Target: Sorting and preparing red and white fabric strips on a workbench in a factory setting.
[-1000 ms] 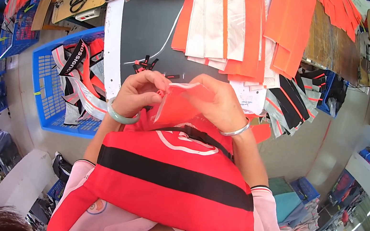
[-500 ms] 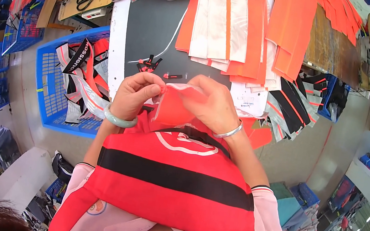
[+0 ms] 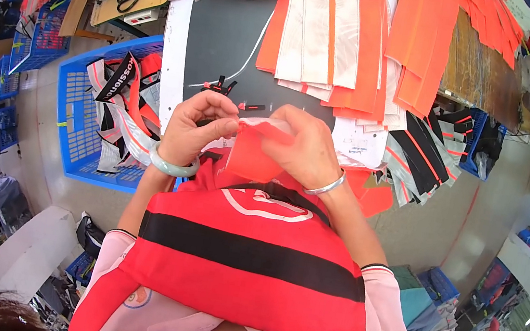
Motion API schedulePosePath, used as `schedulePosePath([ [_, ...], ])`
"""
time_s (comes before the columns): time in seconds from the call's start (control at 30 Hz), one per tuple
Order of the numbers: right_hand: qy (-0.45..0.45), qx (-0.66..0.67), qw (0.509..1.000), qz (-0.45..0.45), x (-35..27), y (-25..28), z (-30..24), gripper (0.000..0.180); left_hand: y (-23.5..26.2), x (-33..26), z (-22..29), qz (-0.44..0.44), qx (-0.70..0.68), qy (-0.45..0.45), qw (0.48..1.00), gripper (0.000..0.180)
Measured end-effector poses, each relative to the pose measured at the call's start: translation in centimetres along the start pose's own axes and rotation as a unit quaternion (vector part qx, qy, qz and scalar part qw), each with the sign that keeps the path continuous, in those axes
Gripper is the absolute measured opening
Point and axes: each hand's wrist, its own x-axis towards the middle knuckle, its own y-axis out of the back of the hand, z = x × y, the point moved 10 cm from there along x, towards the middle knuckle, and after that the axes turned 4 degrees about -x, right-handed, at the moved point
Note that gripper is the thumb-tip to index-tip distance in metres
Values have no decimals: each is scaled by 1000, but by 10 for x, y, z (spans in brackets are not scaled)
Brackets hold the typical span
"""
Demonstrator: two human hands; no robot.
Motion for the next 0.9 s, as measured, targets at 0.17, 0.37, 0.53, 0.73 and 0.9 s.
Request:
schedulePosePath([
  [0.17,21,100,995,-2,-5,0,2,10,-7,6,1,-53,48,18,997,23],
  [0.37,14,95,995,-7,-3,1,8,11,-10,15,-23,-37,-91,69,993,18],
  [0.53,36,67,995,70,-7,16,5,12,-18,16,-27,47,-148,11,988,13],
  [0.73,48,48,993,100,-10,19,5,14,-17,14,-25,79,-155,-24,984,10],
  [0.9,86,0,994,71,-10,14,-8,15,-25,14,-14,62,-110,-76,989,13],
])
